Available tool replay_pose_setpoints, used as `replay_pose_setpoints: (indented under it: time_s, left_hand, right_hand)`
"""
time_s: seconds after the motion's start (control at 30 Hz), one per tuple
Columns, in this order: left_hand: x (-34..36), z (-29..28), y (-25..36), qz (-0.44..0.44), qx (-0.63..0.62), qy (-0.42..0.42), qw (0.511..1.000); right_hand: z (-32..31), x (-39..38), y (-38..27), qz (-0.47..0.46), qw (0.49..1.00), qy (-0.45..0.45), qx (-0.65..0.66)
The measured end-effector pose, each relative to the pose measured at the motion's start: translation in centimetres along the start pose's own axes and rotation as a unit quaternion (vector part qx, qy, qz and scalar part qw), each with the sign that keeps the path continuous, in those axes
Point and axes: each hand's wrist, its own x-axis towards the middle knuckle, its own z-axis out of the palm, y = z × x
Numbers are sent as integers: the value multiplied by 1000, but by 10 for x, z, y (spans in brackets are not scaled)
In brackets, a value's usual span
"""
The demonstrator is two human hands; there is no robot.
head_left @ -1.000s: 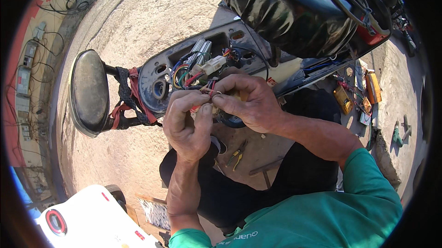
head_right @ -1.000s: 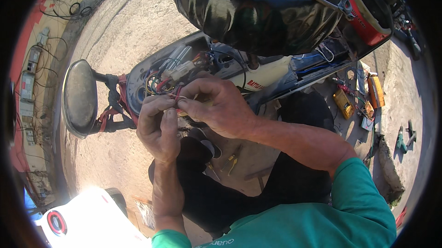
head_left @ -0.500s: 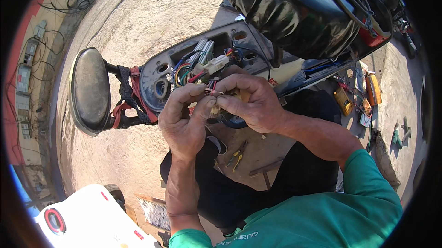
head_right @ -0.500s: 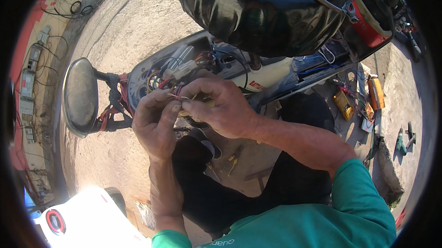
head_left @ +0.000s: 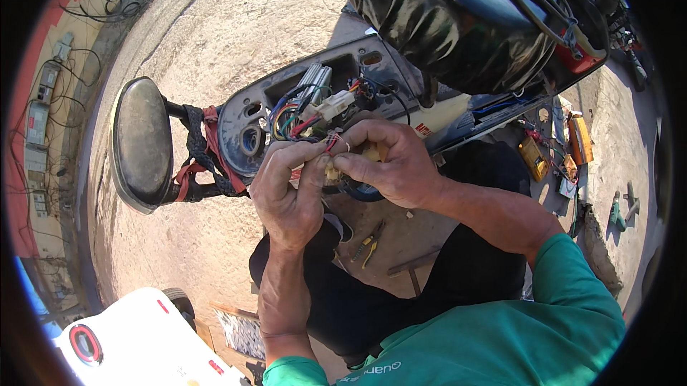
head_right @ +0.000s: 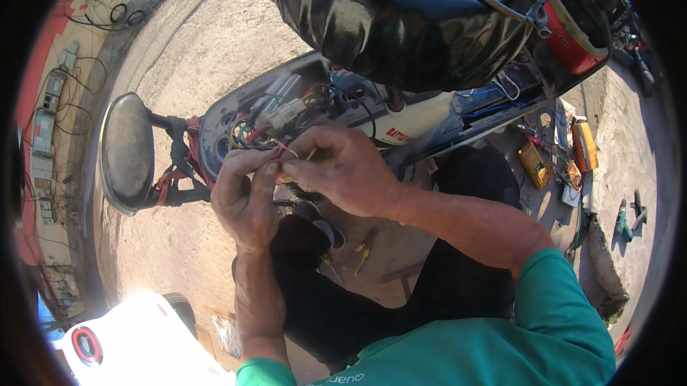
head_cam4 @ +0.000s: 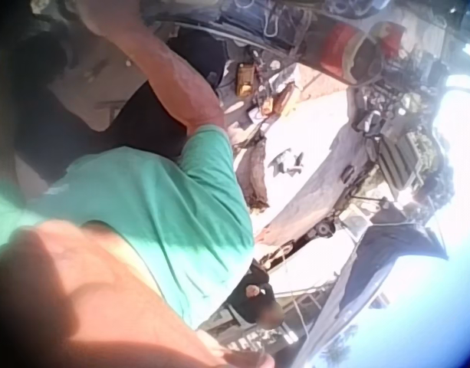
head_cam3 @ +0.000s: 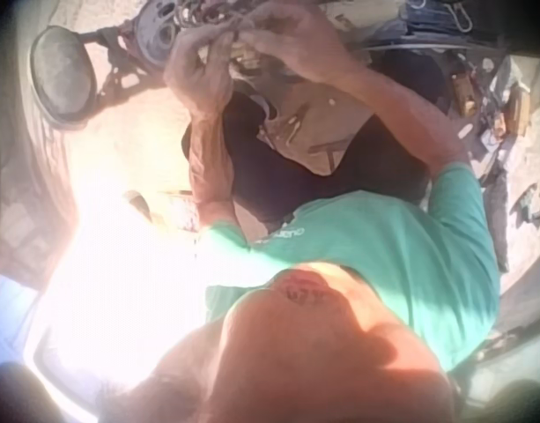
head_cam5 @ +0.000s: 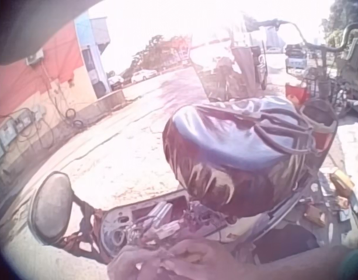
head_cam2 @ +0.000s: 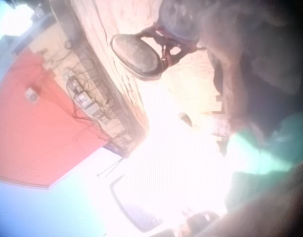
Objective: The person works on the exposed wiring harness under the seat of a motorcycle, stripping wire ends, twisting connections, and wrapping them with electrical tape. The person handles multiple colored wires and a roll of tape while seated on the motorcycle.
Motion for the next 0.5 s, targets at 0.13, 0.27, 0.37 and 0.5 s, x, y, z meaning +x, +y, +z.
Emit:
replay_pose_setpoints:
  time_s: [0.13,0.27,0.37,0.5]
  left_hand:
    - [1,-1,8,-76,-23,-24,997]
    - [2,-2,17,-83,-18,-38,996]
    - [3,-2,19,-55,-4,-37,998]
    - [4,-2,21,-46,8,-38,998]
  right_hand:
    - [-1,0,-5,17,999,12,-26]
    - [0,1,-6,-72,982,30,-172]
    - [3,-1,-6,-105,972,41,-206]
    - [3,-3,-3,-141,960,50,-236]
